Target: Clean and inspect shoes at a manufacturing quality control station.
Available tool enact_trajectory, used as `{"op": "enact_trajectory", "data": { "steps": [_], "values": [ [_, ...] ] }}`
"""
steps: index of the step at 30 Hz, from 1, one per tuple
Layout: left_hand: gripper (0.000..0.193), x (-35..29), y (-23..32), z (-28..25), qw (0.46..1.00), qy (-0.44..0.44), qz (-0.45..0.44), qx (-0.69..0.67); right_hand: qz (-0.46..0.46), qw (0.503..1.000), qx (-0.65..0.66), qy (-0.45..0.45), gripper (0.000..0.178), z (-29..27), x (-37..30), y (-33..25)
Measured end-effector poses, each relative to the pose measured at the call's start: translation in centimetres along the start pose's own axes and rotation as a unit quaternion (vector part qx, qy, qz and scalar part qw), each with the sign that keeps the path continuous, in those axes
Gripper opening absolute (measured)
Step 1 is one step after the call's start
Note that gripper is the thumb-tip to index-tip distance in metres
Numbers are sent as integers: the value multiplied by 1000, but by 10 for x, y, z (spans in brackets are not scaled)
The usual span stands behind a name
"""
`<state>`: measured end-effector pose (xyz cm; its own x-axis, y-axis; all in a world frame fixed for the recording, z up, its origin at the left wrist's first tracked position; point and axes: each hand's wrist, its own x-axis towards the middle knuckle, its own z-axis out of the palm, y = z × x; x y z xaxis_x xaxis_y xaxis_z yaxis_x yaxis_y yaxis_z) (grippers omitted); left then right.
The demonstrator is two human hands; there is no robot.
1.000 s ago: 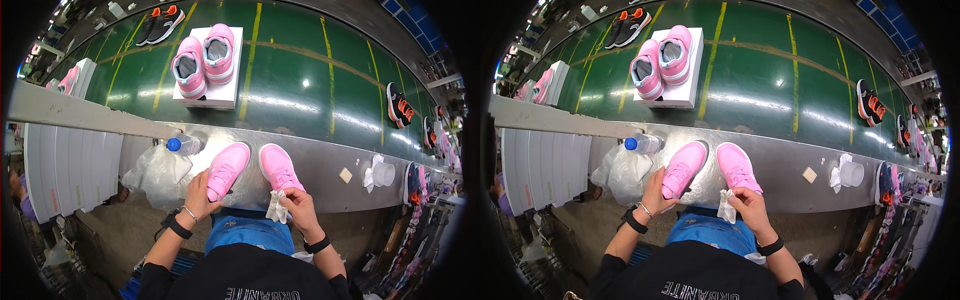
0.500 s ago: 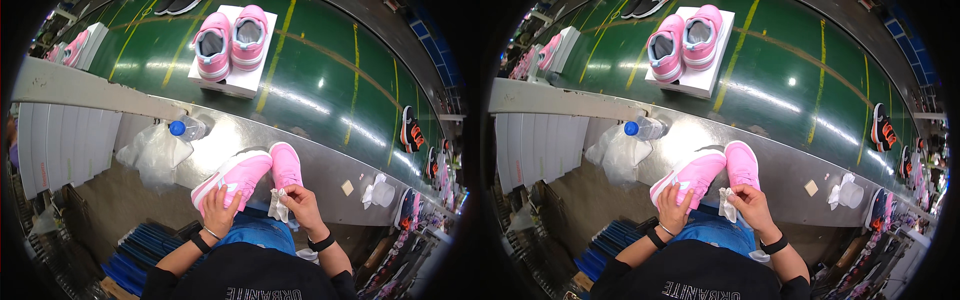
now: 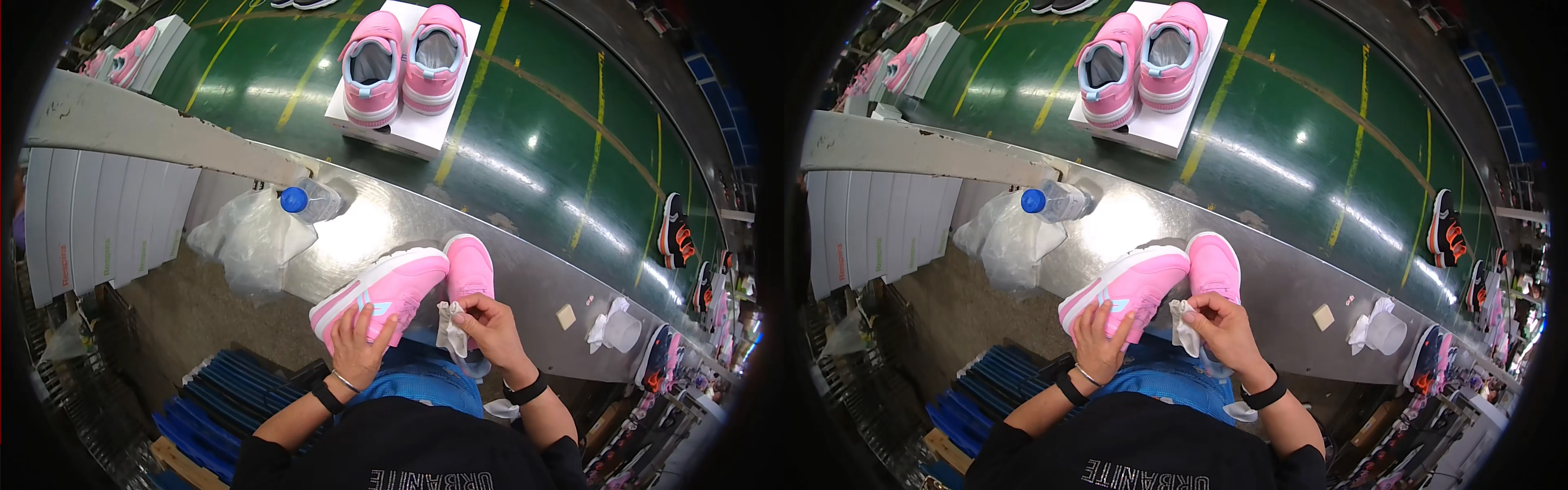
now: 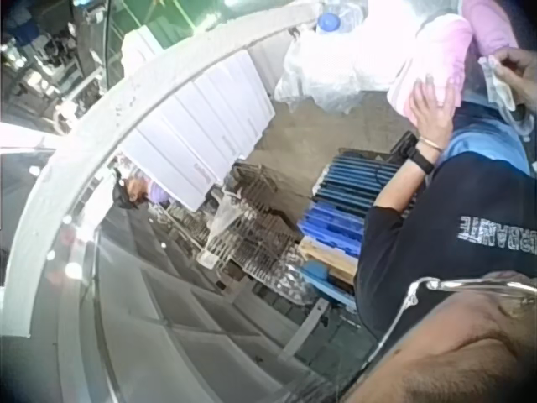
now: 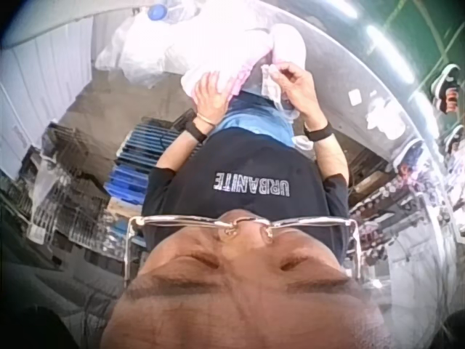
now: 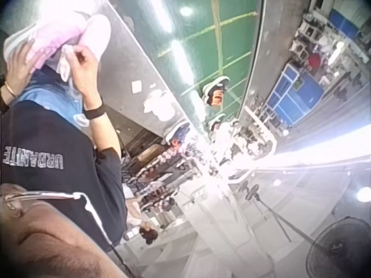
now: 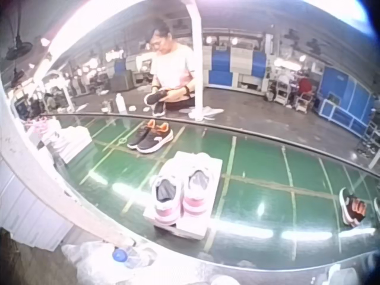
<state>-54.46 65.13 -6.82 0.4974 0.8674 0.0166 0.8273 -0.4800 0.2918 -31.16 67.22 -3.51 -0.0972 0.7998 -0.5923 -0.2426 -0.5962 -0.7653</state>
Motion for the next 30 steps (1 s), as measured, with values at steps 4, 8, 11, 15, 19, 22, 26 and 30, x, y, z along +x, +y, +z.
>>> {"op": "enact_trajectory", "data": {
  "steps": [4, 8, 11, 15, 19, 22, 26, 30],
  "values": [
    [64, 16, -22, -26, 995, -56, -20, -78, 4, 1000, -17, 16, 11, -2, -3, -3],
    [67, 6, -52, -47, 975, 28, 18, -222, -55, 995, 68, 38, 12, 0, -9, -16],
    [62, -6, -51, -64, 964, 47, 73, -253, -113, 981, 157, 27, 13, -2, -11, -20],
    [62, -18, -48, -67, 962, 62, 99, -246, -90, 973, 212, -30, 11, 8, -18, -40],
    [60, -25, -44, -76, 958, 60, 135, -246, -39, 996, 59, -50, 13, 18, -26, -46],
    [59, -29, -49, -89, 957, 24, 165, -236, -43, 996, -42, -72, 15, 22, -31, -51],
    [58, -28, -51, -108, 958, -26, 198, -208, -42, 989, -137, -33, 15, 38, -32, -46],
    [54, -21, -51, -124, 961, -48, 205, -182, -59, 984, -165, -23, 15, 40, -30, -42]
  ]
}}
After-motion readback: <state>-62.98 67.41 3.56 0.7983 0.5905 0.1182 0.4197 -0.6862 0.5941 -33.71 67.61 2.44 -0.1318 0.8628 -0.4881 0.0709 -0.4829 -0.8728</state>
